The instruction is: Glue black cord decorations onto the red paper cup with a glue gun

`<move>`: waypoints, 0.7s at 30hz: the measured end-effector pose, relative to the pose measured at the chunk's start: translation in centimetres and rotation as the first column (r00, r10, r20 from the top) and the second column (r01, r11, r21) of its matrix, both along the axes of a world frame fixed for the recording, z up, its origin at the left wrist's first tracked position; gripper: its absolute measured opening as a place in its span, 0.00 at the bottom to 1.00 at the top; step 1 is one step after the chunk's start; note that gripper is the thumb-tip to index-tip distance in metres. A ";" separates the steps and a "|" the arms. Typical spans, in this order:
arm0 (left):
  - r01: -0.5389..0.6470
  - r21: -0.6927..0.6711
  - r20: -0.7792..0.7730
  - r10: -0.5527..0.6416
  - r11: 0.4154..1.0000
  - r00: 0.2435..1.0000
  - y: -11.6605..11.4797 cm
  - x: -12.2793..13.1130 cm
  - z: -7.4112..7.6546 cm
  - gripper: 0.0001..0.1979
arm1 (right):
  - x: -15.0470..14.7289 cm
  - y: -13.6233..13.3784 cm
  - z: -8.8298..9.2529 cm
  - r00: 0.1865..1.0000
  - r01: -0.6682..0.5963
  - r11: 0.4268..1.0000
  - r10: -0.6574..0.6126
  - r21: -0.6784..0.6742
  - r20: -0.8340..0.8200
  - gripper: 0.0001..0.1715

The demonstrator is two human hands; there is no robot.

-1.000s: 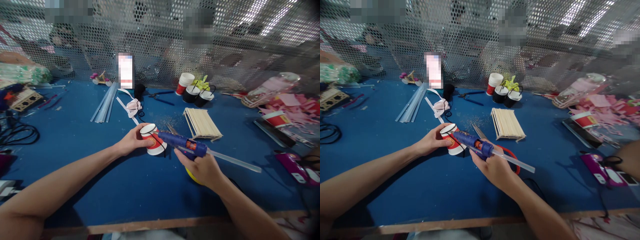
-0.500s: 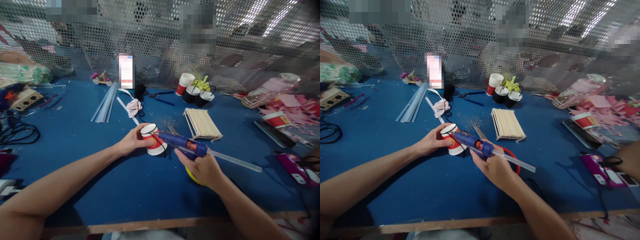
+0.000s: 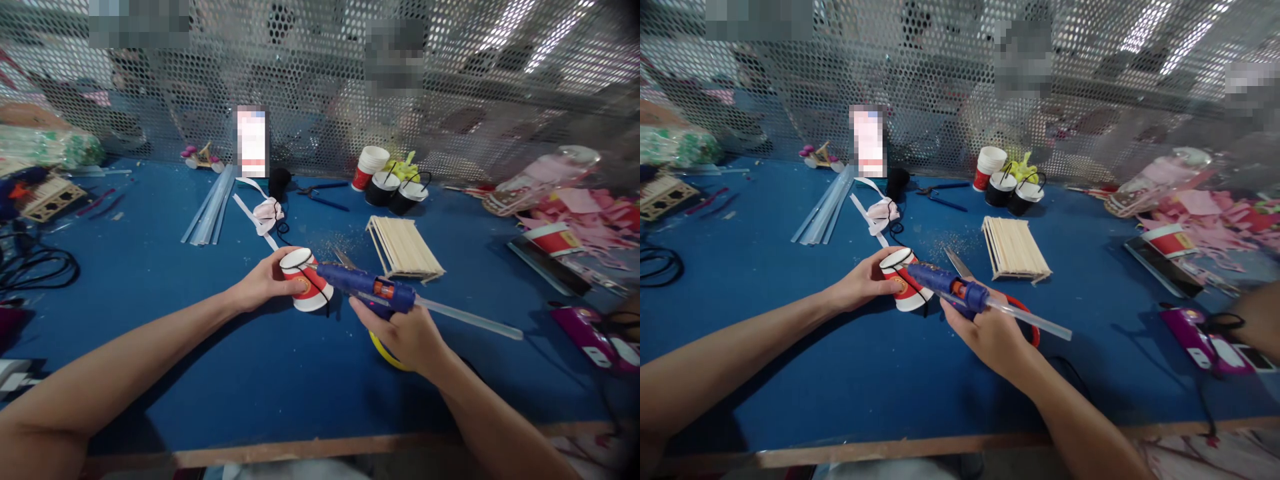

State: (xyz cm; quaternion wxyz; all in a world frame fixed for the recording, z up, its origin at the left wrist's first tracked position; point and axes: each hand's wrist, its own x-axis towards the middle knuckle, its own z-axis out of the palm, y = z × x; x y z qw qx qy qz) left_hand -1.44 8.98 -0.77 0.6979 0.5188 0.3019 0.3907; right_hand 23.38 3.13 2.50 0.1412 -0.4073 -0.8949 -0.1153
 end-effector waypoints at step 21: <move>0.004 -0.007 -0.004 -0.004 1.000 1.000 0.0 -0.1 0.0 0.28 | 0.5 0.2 -0.5 0.997 0.072 0.997 -0.071 0.039 -0.035 0.26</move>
